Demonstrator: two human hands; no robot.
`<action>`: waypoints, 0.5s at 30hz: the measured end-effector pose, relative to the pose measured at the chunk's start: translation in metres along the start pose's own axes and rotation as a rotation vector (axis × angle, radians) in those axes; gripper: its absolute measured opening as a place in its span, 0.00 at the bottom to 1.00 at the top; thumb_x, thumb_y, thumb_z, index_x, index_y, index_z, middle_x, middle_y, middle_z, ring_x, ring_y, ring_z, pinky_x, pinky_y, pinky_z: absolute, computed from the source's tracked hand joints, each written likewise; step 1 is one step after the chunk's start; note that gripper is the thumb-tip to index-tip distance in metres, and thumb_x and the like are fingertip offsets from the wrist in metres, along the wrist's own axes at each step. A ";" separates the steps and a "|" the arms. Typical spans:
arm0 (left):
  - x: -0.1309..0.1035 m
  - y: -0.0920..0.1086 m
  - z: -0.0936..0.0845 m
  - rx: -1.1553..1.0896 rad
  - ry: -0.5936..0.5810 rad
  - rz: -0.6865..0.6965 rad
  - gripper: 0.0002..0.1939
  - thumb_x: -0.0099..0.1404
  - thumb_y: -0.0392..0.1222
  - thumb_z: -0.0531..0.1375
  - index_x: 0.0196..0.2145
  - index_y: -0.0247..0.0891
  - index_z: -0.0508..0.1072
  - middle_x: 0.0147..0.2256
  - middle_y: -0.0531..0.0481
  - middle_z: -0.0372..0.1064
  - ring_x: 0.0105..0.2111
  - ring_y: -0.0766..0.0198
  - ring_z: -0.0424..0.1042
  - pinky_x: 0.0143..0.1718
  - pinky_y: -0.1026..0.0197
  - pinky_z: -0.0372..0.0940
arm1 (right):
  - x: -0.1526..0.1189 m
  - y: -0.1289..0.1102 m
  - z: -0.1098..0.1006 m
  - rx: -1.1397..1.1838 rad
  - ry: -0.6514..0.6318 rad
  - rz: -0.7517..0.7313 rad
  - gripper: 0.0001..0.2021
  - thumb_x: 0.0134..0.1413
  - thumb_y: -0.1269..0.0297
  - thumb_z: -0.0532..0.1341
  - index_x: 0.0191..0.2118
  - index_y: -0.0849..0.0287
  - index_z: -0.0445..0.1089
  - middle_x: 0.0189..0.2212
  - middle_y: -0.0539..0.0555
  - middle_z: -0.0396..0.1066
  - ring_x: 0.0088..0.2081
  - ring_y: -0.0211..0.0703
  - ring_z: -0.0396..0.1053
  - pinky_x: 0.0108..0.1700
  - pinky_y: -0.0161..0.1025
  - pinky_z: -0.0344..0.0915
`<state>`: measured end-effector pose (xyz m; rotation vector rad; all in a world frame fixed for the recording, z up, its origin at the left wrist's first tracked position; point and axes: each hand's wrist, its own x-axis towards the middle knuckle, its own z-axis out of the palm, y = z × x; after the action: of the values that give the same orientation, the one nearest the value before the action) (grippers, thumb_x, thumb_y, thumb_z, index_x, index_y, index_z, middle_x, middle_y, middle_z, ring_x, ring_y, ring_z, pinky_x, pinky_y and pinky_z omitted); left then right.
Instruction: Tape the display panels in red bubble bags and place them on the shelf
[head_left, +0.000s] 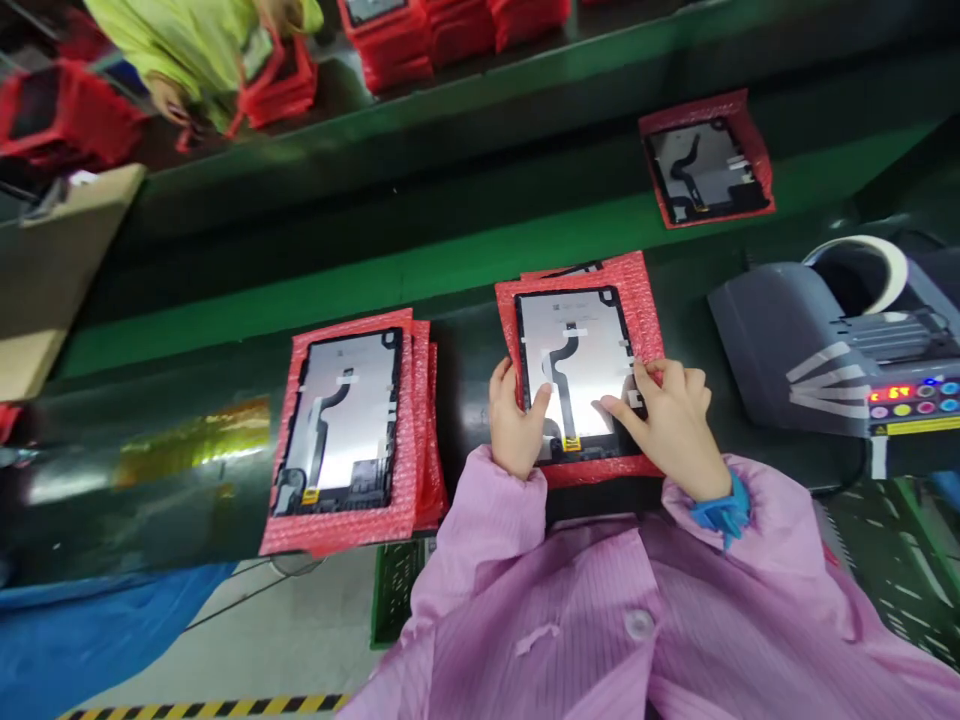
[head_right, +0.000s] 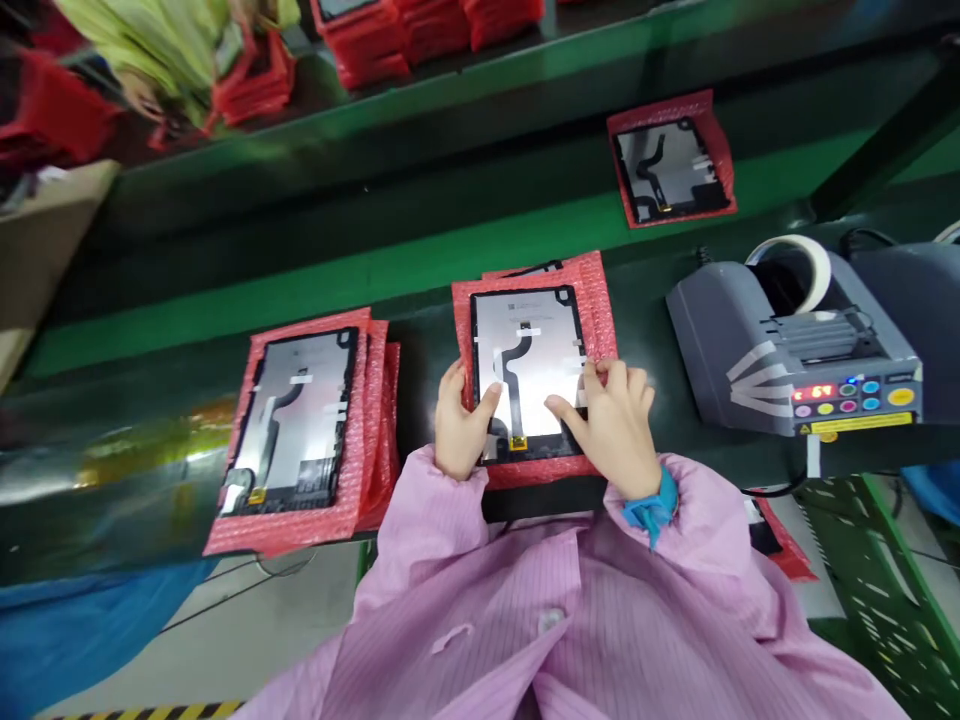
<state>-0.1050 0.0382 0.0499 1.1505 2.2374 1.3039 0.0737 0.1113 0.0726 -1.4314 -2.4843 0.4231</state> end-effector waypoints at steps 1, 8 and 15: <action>-0.002 0.009 -0.003 -0.017 0.004 0.016 0.20 0.68 0.46 0.59 0.54 0.35 0.67 0.54 0.39 0.70 0.56 0.54 0.70 0.57 0.51 0.66 | 0.000 0.001 -0.001 0.033 -0.005 0.007 0.32 0.61 0.38 0.51 0.56 0.60 0.72 0.51 0.68 0.64 0.49 0.64 0.58 0.47 0.60 0.61; -0.010 0.035 -0.117 -0.269 -0.029 -0.150 0.21 0.69 0.53 0.60 0.55 0.44 0.67 0.51 0.50 0.75 0.46 0.60 0.76 0.51 0.53 0.72 | 0.008 0.023 -0.020 0.448 0.116 0.006 0.28 0.64 0.41 0.49 0.56 0.54 0.71 0.47 0.61 0.70 0.49 0.55 0.64 0.54 0.55 0.61; 0.004 -0.054 -0.268 -0.062 0.029 -0.383 0.30 0.57 0.74 0.60 0.51 0.56 0.75 0.42 0.59 0.79 0.35 0.65 0.73 0.40 0.56 0.70 | 0.029 0.046 0.000 0.663 0.141 0.105 0.19 0.58 0.49 0.56 0.44 0.58 0.74 0.42 0.61 0.74 0.40 0.50 0.70 0.45 0.49 0.66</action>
<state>-0.2958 -0.1298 0.1497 0.6407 2.2744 1.2237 0.0963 0.1589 0.0581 -1.2482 -1.8894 1.0106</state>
